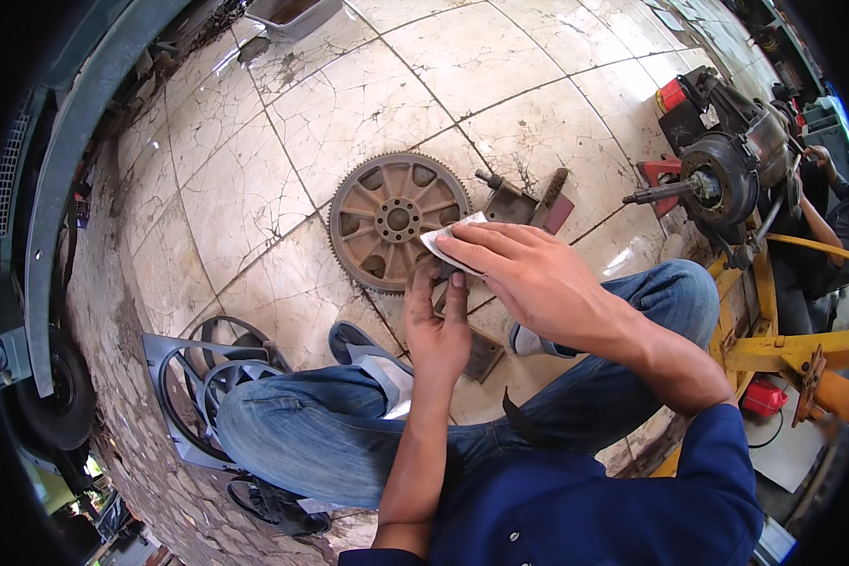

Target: The person sits on the floor and wipes a small metal gear with a white cloth. The person then places the gear onto a larger circular metal part on the floor and continues to wipe the larger part with the cloth.

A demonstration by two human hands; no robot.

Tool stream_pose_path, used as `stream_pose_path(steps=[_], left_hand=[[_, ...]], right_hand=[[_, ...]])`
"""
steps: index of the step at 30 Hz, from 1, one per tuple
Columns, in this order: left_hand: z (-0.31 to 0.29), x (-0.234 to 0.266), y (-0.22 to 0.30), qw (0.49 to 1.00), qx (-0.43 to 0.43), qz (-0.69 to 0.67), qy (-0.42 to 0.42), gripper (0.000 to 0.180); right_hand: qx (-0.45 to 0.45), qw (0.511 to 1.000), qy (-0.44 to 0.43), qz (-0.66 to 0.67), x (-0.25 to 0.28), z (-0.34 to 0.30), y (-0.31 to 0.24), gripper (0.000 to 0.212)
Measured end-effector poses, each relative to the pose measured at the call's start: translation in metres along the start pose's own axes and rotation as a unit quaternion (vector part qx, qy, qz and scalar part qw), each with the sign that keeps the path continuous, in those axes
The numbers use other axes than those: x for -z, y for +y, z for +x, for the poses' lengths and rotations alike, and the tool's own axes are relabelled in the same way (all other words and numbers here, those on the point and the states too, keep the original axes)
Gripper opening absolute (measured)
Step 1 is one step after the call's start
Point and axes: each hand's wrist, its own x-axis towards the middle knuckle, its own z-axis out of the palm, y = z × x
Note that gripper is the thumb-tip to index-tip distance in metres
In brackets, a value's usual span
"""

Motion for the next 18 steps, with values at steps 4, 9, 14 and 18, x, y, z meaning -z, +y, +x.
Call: stream_pose_path(steps=[4,9,14,18], left_hand=[[0.0006,-0.0039,-0.0024,0.983,-0.126,0.13,0.016,0.018],[0.0024,-0.0009,-0.0058,0.983,-0.114,0.141,0.039,0.016],[0.0021,-0.0032,0.0015,0.983,-0.12,0.135,0.026,0.016],[-0.0018,-0.0055,-0.0004,0.989,-0.089,0.122,0.006,0.016]], right_hand=[[0.001,0.999,-0.009,-0.053,-0.004,0.001,0.0023,0.051],[-0.017,0.999,-0.017,-0.032,-0.0028,-0.0031,-0.0008,0.052],[-0.013,0.998,-0.024,-0.058,-0.0039,-0.0041,0.0043,0.053],[-0.004,0.996,-0.026,-0.086,-0.0025,-0.0048,0.0057,0.054]])
